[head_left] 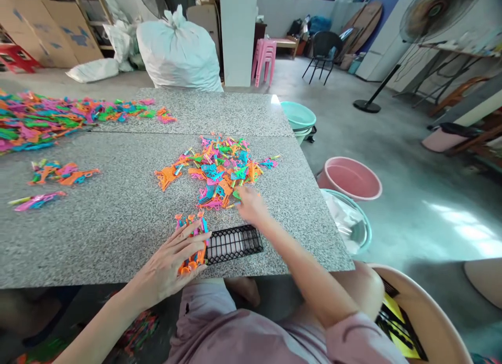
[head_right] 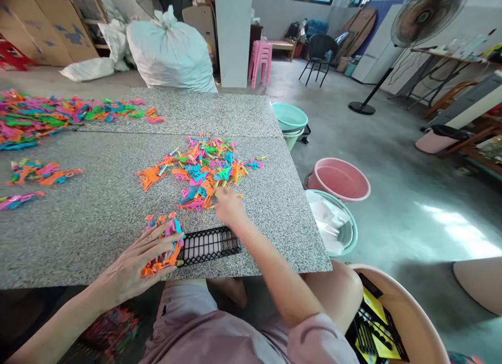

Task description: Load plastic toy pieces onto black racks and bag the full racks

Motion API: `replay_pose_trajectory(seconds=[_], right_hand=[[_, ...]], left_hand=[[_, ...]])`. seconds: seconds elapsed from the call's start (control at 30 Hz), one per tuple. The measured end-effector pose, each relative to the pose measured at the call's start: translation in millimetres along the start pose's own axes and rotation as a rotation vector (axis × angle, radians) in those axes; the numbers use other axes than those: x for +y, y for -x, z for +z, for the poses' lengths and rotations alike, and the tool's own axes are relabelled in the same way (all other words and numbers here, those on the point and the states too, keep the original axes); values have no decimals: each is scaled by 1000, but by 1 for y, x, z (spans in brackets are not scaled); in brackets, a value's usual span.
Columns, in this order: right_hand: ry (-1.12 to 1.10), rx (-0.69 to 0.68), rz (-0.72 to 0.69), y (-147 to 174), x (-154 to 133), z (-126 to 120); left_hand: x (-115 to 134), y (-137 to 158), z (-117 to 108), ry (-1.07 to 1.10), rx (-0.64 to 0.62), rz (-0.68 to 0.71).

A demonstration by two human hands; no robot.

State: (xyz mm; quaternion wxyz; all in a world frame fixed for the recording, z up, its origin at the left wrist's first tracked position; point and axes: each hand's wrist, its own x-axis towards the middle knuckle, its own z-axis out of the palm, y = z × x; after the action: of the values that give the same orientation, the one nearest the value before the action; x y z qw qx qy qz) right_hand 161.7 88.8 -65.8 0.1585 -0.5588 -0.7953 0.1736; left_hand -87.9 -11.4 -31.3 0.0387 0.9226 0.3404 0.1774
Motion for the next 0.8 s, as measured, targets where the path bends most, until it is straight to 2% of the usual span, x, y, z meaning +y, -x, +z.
replay_pose_trajectory(seconds=[0.07,0.1,0.2,0.27,0.47,0.67,0.73,0.8], right_hand=[[93,2,1,-6,22,-13],[127,-32,-64,-7,29,-15],[168,-142,-296,-5,35,-5],[169,-145,-316,0,37,4],[121,-25,-93,12,58,7],[22,238,275,18,57,13],[36,244,382,21,58,9],[82,188,436,25,63,-1]], left_hand=[[1,0,-1,-3,-18,-4],[1,0,-2,-7,-24,-8],[3,-2,-3,-44,-25,6],[3,-3,-4,-75,-27,20],[6,-6,-7,-76,-29,26],[8,-7,-8,-68,-61,0],[9,-8,-8,-61,-62,-11],[10,-9,-9,-49,-57,-16]])
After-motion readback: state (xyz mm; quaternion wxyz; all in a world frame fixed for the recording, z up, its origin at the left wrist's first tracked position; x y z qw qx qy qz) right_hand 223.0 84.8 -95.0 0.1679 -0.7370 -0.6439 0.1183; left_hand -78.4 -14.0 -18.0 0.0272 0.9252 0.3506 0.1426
